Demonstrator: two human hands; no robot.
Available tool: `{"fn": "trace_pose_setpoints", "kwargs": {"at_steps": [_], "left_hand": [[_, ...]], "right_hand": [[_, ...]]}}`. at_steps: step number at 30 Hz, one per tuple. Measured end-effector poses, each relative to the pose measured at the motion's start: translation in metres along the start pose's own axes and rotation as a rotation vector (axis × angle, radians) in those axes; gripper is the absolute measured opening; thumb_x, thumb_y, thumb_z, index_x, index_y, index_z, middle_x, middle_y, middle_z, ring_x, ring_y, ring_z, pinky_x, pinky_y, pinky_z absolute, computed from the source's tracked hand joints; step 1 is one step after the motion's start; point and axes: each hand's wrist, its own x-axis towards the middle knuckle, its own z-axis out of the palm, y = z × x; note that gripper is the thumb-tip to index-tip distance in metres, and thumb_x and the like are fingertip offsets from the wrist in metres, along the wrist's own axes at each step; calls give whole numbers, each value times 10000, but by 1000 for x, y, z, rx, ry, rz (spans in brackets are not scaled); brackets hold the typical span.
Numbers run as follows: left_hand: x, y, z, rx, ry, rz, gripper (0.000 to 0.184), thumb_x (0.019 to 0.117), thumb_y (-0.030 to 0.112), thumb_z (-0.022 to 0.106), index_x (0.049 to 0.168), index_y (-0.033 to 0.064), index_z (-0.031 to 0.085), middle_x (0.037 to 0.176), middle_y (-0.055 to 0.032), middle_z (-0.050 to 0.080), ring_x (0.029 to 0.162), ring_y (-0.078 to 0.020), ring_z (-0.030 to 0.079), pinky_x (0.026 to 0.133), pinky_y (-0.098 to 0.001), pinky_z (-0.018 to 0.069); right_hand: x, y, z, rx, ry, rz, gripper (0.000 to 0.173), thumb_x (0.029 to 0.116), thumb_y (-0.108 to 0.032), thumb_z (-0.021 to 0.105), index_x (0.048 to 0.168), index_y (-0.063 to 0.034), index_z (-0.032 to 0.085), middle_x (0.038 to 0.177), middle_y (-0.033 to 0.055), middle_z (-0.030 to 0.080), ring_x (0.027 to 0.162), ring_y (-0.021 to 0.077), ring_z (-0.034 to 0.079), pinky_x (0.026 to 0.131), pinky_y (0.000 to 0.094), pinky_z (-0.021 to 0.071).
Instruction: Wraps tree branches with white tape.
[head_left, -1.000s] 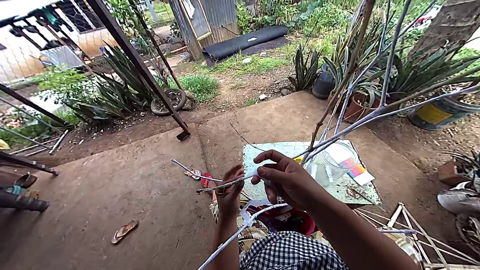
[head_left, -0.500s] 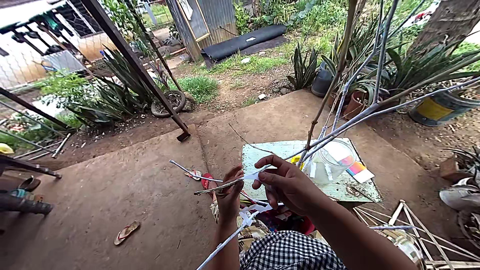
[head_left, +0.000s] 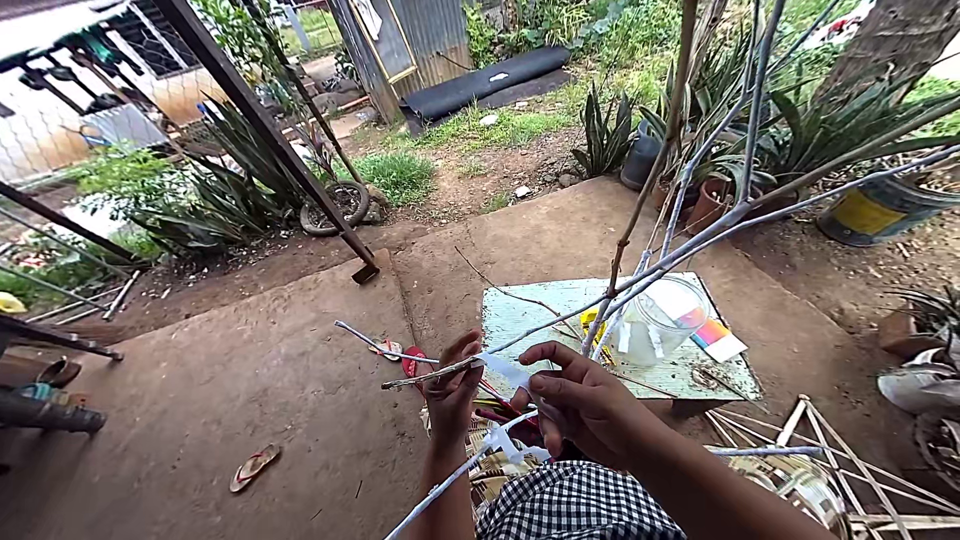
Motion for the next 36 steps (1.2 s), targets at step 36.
{"fn": "trace_pose_setpoints", "kwargs": {"at_steps": [36], "left_hand": [[18,28,-27,219,-280,-59,183,941,218,724,1109,152,753,1353,-18,649,1257,-153,603,1042,-325,523]], "right_hand": [[-4,49,-8,-30,124,195,467,1044,-59,519,1485,-73,366,984,102,729,650,129,695,592,249,588]]}}
